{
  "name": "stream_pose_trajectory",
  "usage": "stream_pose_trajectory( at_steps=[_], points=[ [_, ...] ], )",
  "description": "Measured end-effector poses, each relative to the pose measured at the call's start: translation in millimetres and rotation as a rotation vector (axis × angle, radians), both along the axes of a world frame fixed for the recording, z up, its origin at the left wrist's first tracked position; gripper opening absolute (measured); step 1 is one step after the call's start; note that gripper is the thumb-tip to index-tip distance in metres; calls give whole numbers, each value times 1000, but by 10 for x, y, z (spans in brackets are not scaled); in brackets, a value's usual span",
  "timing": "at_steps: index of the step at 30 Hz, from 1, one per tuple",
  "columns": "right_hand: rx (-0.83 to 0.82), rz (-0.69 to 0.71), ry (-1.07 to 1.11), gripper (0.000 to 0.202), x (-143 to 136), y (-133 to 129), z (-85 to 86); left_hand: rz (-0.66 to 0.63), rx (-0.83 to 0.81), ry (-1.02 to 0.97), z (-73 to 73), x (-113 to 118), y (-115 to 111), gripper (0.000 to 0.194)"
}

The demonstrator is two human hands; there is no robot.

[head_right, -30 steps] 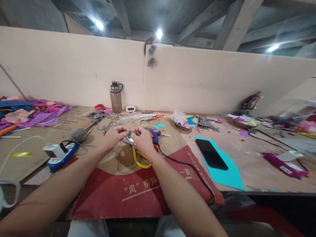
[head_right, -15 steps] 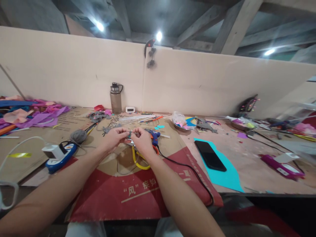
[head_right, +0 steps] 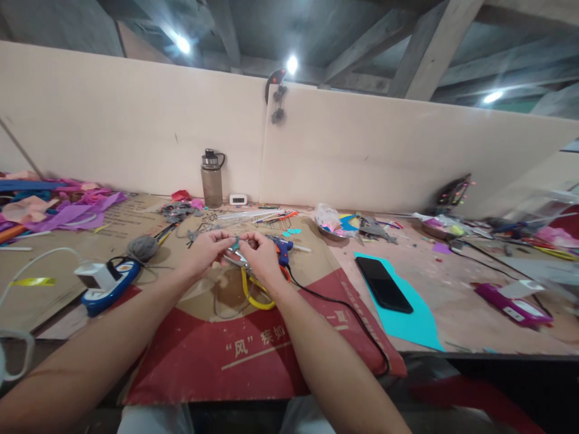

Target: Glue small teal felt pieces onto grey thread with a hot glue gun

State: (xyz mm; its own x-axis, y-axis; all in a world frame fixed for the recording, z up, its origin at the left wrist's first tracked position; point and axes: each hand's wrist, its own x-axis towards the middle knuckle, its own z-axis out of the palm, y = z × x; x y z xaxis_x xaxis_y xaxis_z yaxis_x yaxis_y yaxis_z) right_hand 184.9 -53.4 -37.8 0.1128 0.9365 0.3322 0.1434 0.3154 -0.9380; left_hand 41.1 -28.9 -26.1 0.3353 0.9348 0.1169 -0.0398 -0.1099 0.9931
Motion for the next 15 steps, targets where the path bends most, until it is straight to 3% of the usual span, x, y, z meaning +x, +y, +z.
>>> stream_pose_trajectory(
  at_steps=[3,8,15],
  points=[
    [11,-31,0,16,3,0,7,-26,46,-6,-7,16,-3,24],
    [-1,-64,5,14,10,23,-3,-96,-64,-124,-16,44,-3,26],
    [-9,47,26,27,-31,40,-59,13,-88,-116,-18,11,45,25]
  ],
)
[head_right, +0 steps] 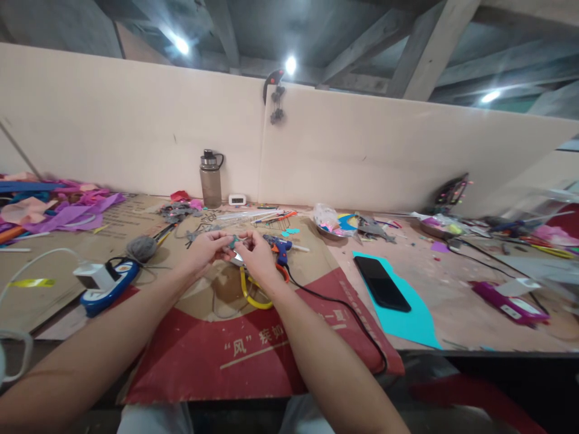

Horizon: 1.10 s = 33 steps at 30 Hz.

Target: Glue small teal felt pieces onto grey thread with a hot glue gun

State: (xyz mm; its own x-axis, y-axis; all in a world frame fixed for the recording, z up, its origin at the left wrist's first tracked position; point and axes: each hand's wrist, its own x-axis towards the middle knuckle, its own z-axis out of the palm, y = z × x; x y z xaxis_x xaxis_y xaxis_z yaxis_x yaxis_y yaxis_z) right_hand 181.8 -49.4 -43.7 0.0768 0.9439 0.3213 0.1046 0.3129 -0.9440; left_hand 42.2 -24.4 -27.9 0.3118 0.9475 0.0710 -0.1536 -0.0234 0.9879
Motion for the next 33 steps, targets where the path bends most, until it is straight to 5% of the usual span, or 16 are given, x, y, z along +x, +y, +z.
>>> stream_pose_trajectory(
  at_steps=[8,13,17,21,25,28,33],
  points=[
    [-32,67,-21,29,1,-8,-43,230,70,2,5,-92,102,26],
    [53,36,-217,23,28,30,-71,342,244,154,-19,-166,164,26],
    [93,75,-456,24,114,55,-31,338,202,89,-42,-210,228,29],
    [113,-218,-586,25,378,136,25,296,128,-26,-70,-232,291,30],
    [-160,-564,-822,33,695,219,-31,280,93,-58,-76,-246,304,30],
    [-351,-586,-951,45,802,253,-153,306,90,-18,-62,-257,286,31],
    [-280,-488,-840,30,751,285,-321,334,142,44,-28,-256,246,32]
  ],
)
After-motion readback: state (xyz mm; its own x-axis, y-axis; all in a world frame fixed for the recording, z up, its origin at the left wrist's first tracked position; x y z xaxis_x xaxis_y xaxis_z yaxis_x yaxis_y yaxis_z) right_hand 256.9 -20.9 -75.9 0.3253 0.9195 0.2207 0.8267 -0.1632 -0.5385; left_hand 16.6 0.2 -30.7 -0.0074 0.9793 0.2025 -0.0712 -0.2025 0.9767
